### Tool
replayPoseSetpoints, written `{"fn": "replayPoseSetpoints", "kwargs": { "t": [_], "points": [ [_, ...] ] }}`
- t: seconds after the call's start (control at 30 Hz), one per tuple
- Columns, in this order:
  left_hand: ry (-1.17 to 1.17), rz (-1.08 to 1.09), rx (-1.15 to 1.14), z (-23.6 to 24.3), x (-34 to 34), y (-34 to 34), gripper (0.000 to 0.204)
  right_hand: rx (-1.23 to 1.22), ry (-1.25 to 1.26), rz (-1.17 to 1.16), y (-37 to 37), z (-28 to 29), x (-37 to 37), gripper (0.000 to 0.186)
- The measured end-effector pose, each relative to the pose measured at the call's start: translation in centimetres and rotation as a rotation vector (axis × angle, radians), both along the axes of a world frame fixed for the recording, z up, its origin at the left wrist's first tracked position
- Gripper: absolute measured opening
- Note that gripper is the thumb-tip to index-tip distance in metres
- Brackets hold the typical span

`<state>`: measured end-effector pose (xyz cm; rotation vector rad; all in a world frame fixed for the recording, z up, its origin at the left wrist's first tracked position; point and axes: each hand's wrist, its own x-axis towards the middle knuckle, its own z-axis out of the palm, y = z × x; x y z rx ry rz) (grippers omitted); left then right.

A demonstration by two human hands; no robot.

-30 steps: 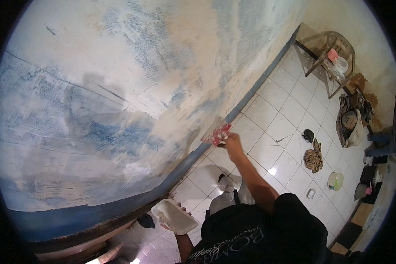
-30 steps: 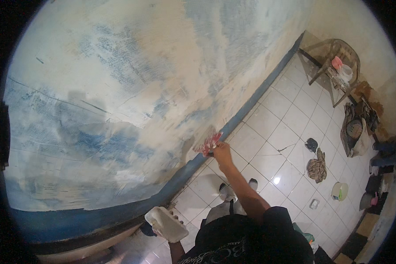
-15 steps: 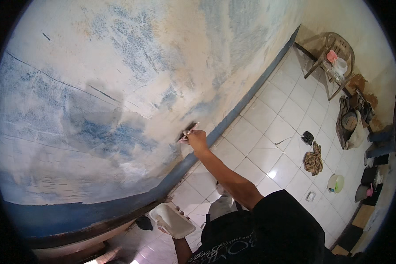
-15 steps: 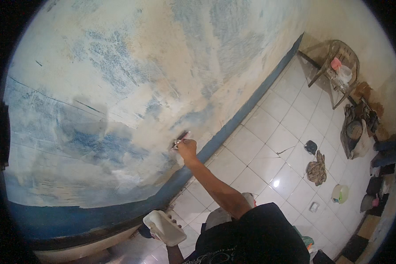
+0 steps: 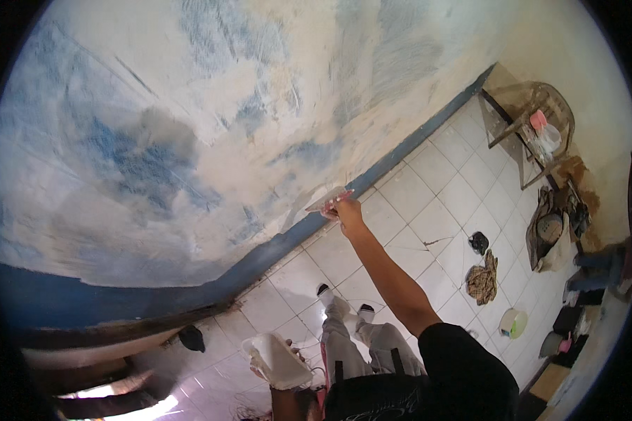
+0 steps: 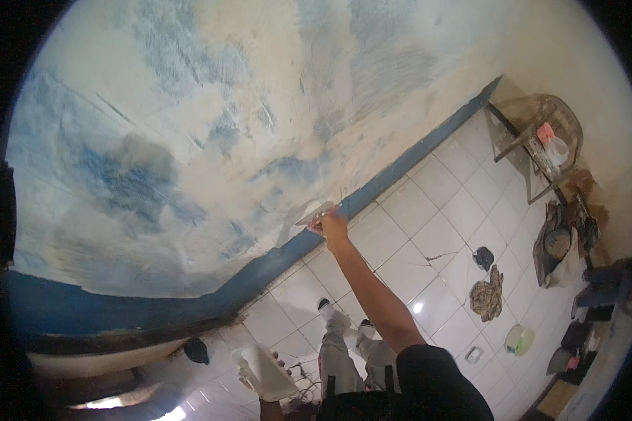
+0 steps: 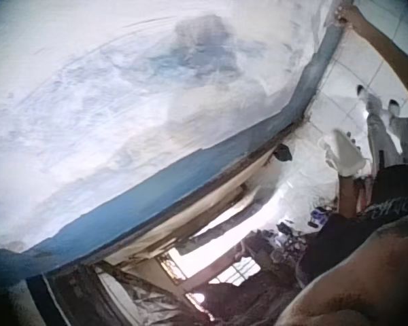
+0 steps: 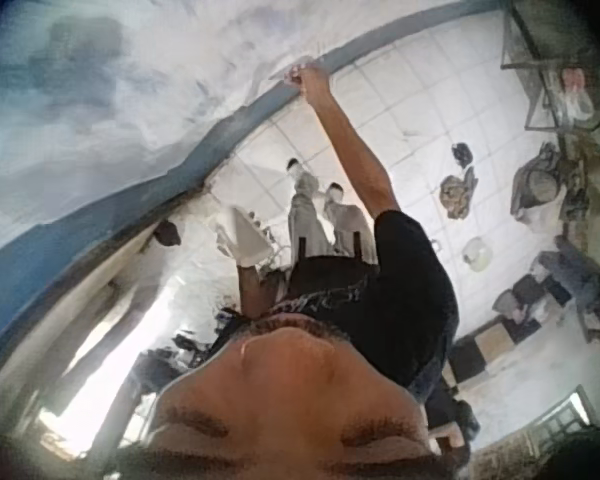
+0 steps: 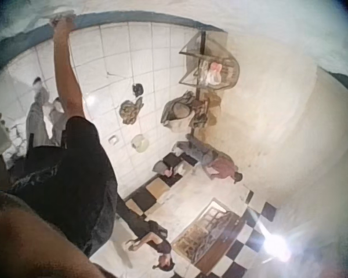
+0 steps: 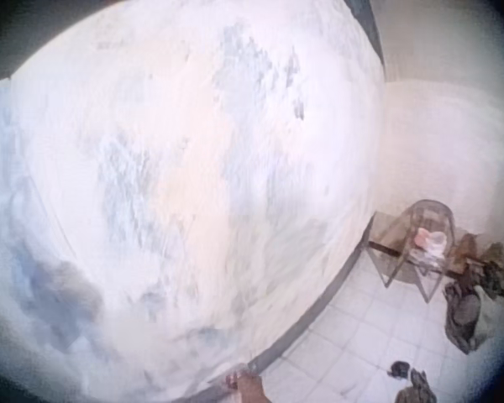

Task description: The person applies white putty to a blue and beige wall using a hand-held scraper, periodically picking up more putty from a small white container.

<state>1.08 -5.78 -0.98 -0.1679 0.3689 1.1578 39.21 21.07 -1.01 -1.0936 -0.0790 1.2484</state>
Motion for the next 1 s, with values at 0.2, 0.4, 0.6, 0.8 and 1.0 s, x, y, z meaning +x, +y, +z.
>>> {"fn": "replayPoseSetpoints", "kwargs": {
  "t": [0.2, 0.4, 0.6, 0.8, 1.0],
  "points": [
    [0.055, -0.009, -0.014, -2.0, 0.7, -3.7, 0.107, -0.093, -0.06, -0.087, 7.2, -4.7, 2.0, 0.005],
    [0.152, 0.099, 0.057, -3.9, 1.1, -8.6, 0.107, 0.015, -0.1, -0.053, 7.4, 4.2, 0.6, 0.007],
    [-0.047, 0.055, 0.018, -1.5, 2.4, -8.8, 0.108, 0.158, -0.182, -0.073, 7.6, 19.1, 0.2, 0.008],
    [-0.164, 0.015, 0.022, -1.4, 1.7, -8.7, 0.115, 0.382, -0.41, 0.011, 3.8, 29.2, 1.4, 0.022],
    [-0.168, -0.027, 0.089, -1.8, 0.9, -8.1, 0.111, 0.191, -0.418, 0.025, -4.4, 24.4, 4.6, 0.015]
  ]
}}
